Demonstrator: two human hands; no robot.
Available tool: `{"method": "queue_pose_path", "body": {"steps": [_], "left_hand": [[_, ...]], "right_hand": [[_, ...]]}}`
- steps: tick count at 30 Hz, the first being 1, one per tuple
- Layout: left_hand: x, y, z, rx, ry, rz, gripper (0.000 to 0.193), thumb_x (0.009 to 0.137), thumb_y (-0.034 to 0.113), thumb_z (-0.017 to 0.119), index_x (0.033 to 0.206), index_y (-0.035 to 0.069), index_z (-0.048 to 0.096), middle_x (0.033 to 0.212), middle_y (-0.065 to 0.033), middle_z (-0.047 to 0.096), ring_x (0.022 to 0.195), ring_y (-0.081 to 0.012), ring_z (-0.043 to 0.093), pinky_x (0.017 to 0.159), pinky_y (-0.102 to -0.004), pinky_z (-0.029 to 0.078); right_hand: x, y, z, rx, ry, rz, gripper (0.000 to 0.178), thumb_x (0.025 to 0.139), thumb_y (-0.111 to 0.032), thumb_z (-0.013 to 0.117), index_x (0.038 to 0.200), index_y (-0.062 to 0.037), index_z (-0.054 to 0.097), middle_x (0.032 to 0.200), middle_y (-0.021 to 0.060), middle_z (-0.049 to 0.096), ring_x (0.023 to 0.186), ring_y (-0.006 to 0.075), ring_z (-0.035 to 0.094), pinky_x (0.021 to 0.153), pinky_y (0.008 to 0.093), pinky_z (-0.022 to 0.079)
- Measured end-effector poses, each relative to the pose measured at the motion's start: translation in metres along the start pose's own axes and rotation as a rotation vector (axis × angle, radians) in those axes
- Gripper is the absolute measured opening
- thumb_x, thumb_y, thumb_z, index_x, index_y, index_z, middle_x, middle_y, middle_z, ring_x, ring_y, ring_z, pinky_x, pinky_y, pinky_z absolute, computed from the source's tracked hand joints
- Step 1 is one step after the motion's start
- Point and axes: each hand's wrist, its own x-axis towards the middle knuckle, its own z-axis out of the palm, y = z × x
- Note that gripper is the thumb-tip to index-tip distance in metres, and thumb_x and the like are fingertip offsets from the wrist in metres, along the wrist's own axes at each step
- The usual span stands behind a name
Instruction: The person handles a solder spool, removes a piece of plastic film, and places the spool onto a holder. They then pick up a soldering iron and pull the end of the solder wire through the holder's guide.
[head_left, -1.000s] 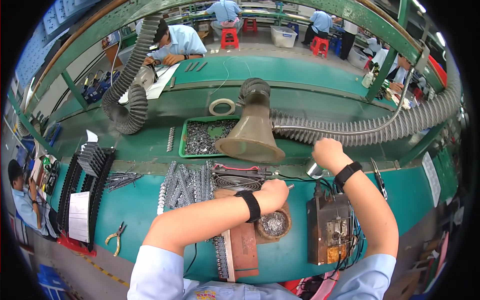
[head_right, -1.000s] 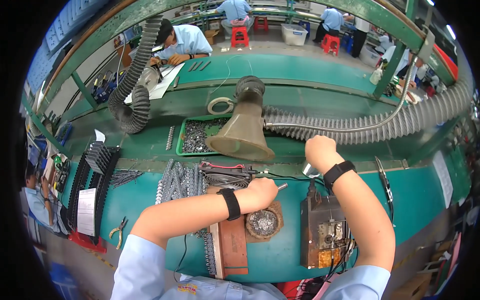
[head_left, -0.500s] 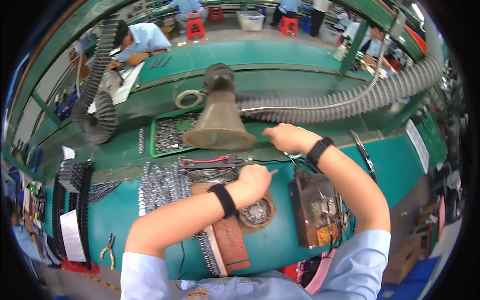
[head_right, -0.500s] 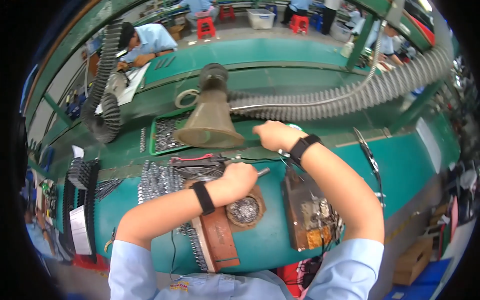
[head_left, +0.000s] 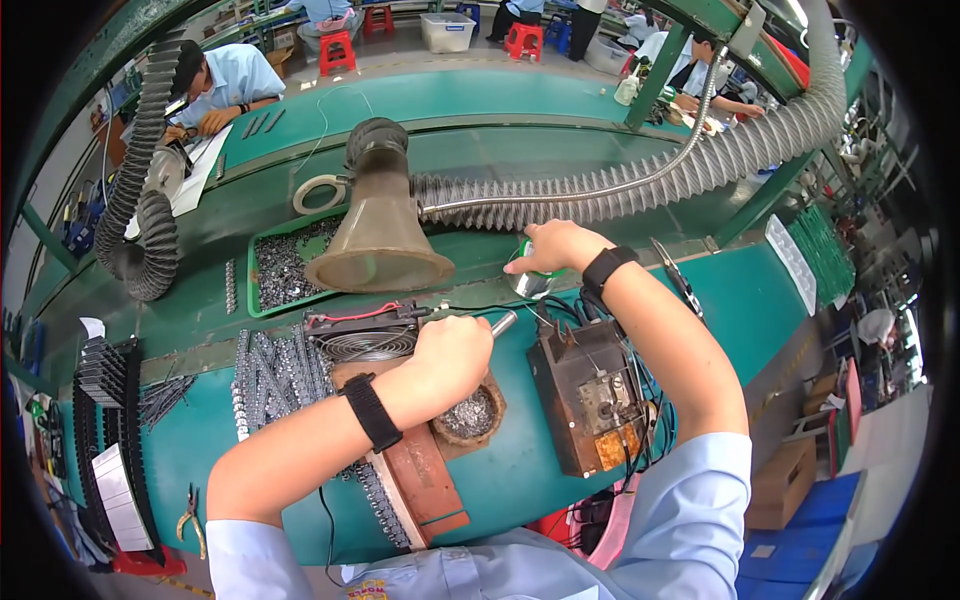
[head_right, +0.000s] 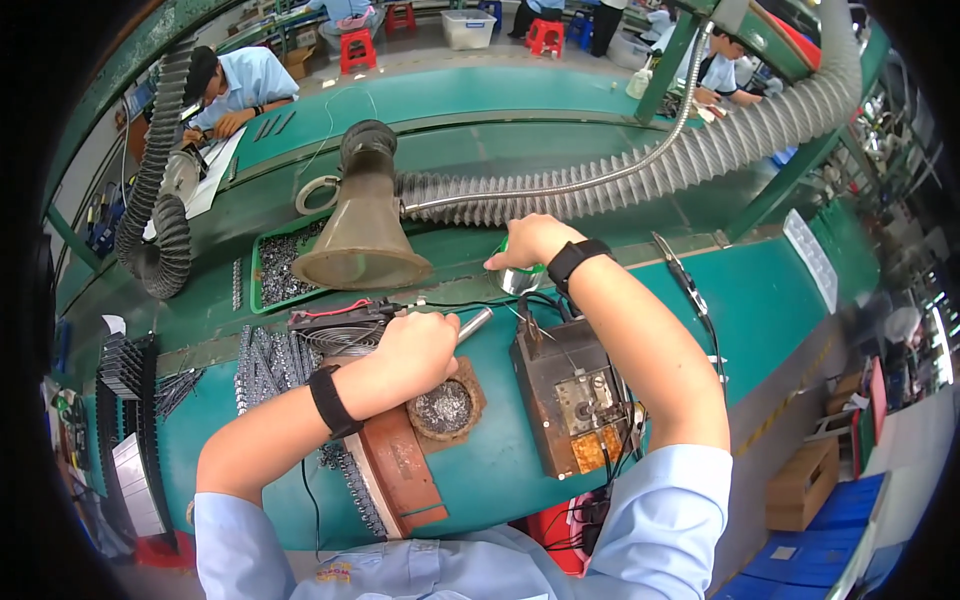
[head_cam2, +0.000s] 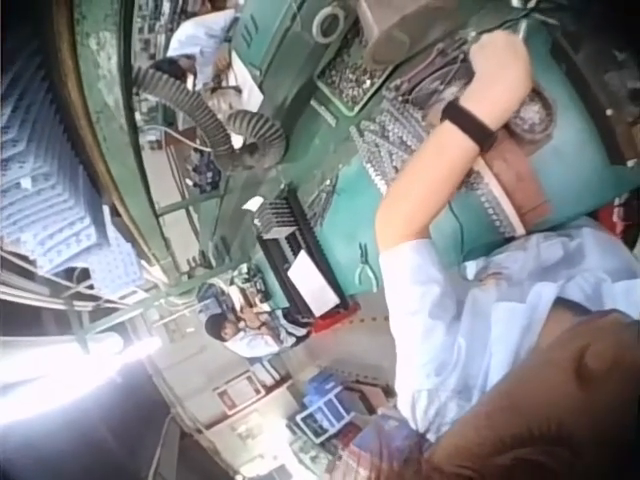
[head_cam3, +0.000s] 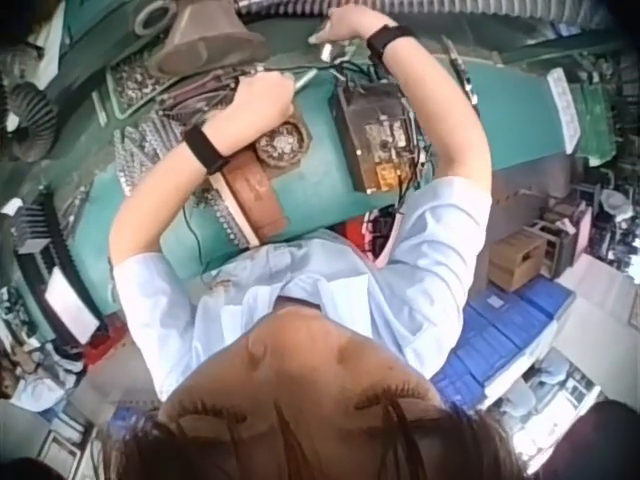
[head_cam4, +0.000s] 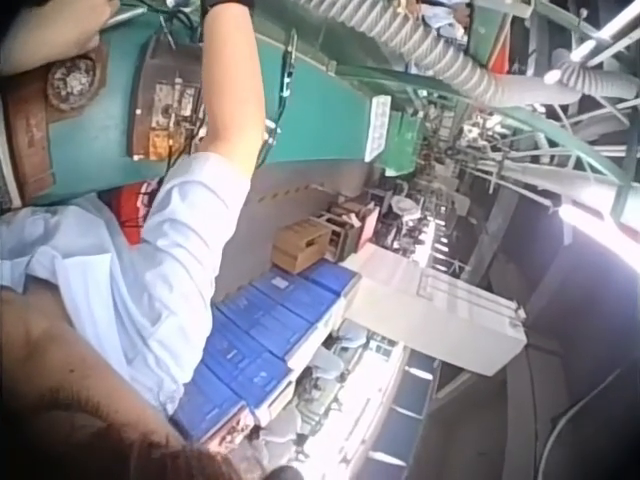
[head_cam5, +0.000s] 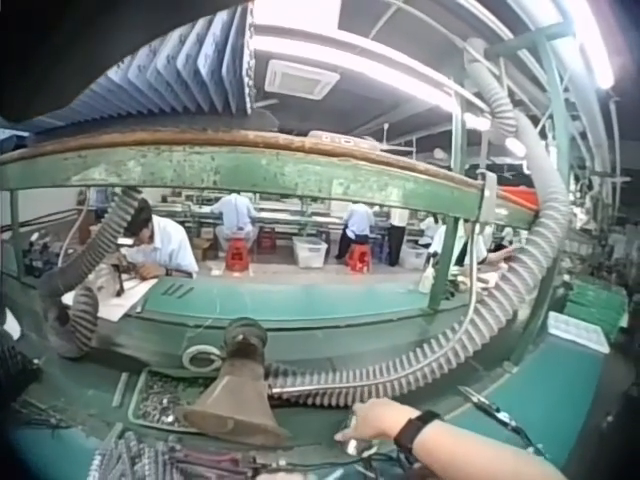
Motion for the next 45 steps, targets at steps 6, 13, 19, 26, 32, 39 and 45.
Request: {"method": "queue_pose_path", "body": {"steps": [6, 13, 19, 26, 32, 39, 45], "left_hand": [[-0.002, -0.005, -0.004, -0.035, 0.069, -0.008, 0.025, 0.068, 0.014, 0.063, 0.085, -0.003, 0.054, 0.076, -0.0181, 0.061, 0.070, -0.0331, 0.063, 0.062, -0.0411, 0.052], [-0.001, -0.001, -0.006, -0.052, 0.093, 0.010, 0.026, 0.070, 0.012, 0.061, 0.089, -0.004, 0.052, 0.080, -0.0178, 0.060, 0.071, -0.0320, 0.063, 0.061, -0.0404, 0.052], [-0.009, -0.005, -0.016, -0.108, 0.165, 0.014, 0.023, 0.072, 0.012, 0.058, 0.088, -0.002, 0.048, 0.082, -0.0185, 0.058, 0.071, -0.0359, 0.060, 0.061, -0.0439, 0.050], [-0.003, -0.005, -0.024, -0.224, 0.236, 0.100, 0.020, 0.078, 0.014, 0.055, 0.089, 0.001, 0.046, 0.085, -0.0180, 0.056, 0.074, -0.0371, 0.058, 0.063, -0.0464, 0.047], [0.023, -0.001, -0.022, -0.341, 0.249, 0.239, 0.017, 0.083, 0.016, 0.051, 0.092, 0.003, 0.045, 0.086, -0.0171, 0.055, 0.084, -0.0355, 0.055, 0.071, -0.0454, 0.043], [0.037, -0.001, -0.012, -0.420, 0.302, 0.376, 0.017, 0.085, 0.016, 0.051, 0.093, 0.003, 0.045, 0.085, -0.0160, 0.054, 0.085, -0.0345, 0.054, 0.073, -0.0420, 0.043], [0.052, 0.010, -0.011, -0.654, 0.365, 0.293, 0.015, 0.086, 0.015, 0.052, 0.093, 0.003, 0.048, 0.086, -0.0131, 0.055, 0.082, -0.0260, 0.056, 0.071, -0.0370, 0.044]], "right_hand": [[0.009, 0.008, 0.007, -0.033, -0.004, -0.053, 0.067, 0.060, -0.041, 0.071, 0.114, -0.0034, 0.055, 0.099, 0.0182, 0.063, 0.098, 0.0337, 0.058, 0.086, 0.0399, 0.046], [-0.014, 0.022, -0.025, 0.182, 0.020, -0.199, 0.060, 0.062, -0.039, 0.070, 0.111, -0.0077, 0.055, 0.096, 0.0176, 0.062, 0.091, 0.0321, 0.059, 0.080, 0.0375, 0.046], [-0.064, 0.027, -0.060, 0.457, 0.046, -0.211, 0.054, 0.071, -0.032, 0.067, 0.117, -0.0088, 0.052, 0.096, 0.0107, 0.061, 0.091, 0.0218, 0.057, 0.079, 0.0314, 0.044], [-0.114, 0.051, -0.061, 0.795, 0.071, -0.212, 0.055, 0.077, -0.027, 0.063, 0.127, -0.0114, 0.047, 0.095, 0.0024, 0.059, 0.085, 0.0127, 0.052, 0.072, 0.0265, 0.042], [-0.147, 0.053, -0.063, 0.995, 0.145, -0.103, 0.055, 0.080, -0.020, 0.058, 0.131, -0.0077, 0.043, 0.098, -0.0002, 0.058, 0.083, 0.0088, 0.051, 0.071, 0.0231, 0.041], [-0.143, 0.070, -0.039, 1.181, 0.075, -0.171, 0.051, 0.081, -0.023, 0.059, 0.130, -0.0131, 0.046, 0.100, -0.0003, 0.057, 0.089, 0.0100, 0.050, 0.078, 0.0265, 0.041], [-0.131, 0.073, -0.026, 1.359, 0.084, -0.217, 0.050, 0.082, -0.021, 0.058, 0.129, -0.0111, 0.045, 0.102, 0.0012, 0.057, 0.095, 0.0108, 0.052, 0.084, 0.0289, 0.042]]}}
